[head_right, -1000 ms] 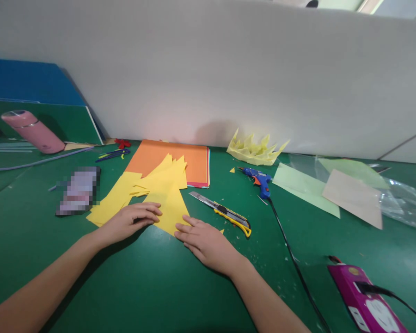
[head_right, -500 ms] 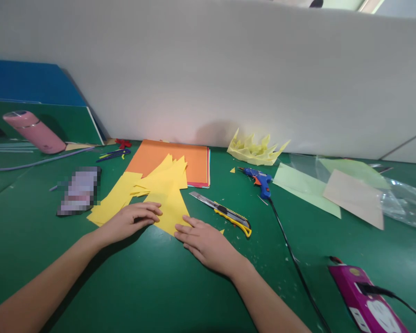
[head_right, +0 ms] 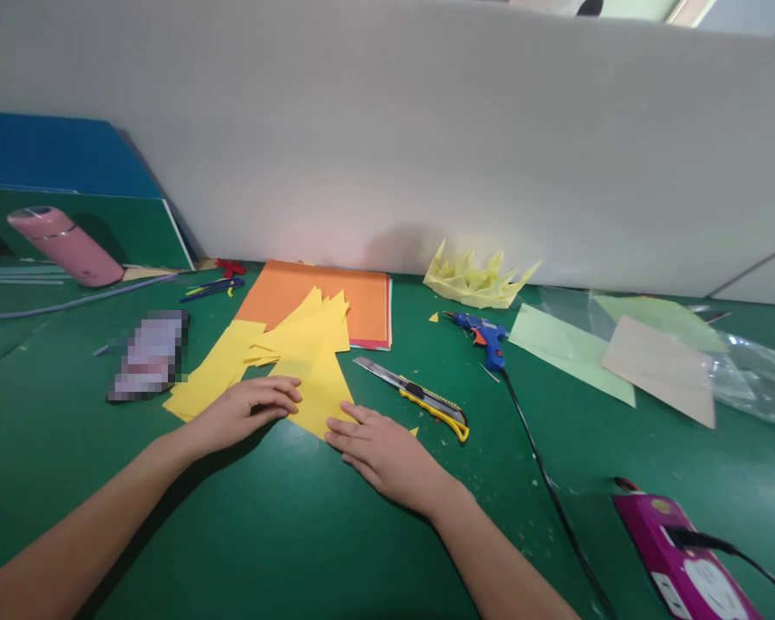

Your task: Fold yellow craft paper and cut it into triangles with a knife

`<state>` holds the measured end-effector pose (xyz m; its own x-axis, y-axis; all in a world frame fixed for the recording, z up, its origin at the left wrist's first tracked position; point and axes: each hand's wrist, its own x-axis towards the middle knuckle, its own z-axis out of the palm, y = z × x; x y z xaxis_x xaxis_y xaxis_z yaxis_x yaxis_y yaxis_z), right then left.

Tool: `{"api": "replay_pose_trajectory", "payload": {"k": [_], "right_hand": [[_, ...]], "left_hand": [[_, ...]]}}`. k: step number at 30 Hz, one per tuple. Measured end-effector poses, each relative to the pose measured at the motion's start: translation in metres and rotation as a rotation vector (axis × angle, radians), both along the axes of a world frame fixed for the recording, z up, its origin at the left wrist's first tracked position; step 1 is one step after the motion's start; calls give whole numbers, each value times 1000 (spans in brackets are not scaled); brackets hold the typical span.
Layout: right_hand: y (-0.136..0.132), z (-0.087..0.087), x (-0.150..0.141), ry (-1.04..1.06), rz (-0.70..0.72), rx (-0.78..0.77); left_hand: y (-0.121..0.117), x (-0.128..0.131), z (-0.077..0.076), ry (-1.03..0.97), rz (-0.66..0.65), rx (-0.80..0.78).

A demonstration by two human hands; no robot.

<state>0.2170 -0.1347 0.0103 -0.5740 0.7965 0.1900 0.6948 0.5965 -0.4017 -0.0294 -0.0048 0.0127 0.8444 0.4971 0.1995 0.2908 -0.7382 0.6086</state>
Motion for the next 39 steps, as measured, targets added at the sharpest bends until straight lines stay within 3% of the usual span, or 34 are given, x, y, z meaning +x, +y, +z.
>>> {"api": "replay_pose_trajectory", "payload": {"k": [16,39], "right_hand": [[-1,0,-1,-12,-5,-20],[-1,-1,-4,-62,-1,-36]], "left_hand": [[-5,4,7,20,37,2],[-4,2,2,44,38,-31]]}}
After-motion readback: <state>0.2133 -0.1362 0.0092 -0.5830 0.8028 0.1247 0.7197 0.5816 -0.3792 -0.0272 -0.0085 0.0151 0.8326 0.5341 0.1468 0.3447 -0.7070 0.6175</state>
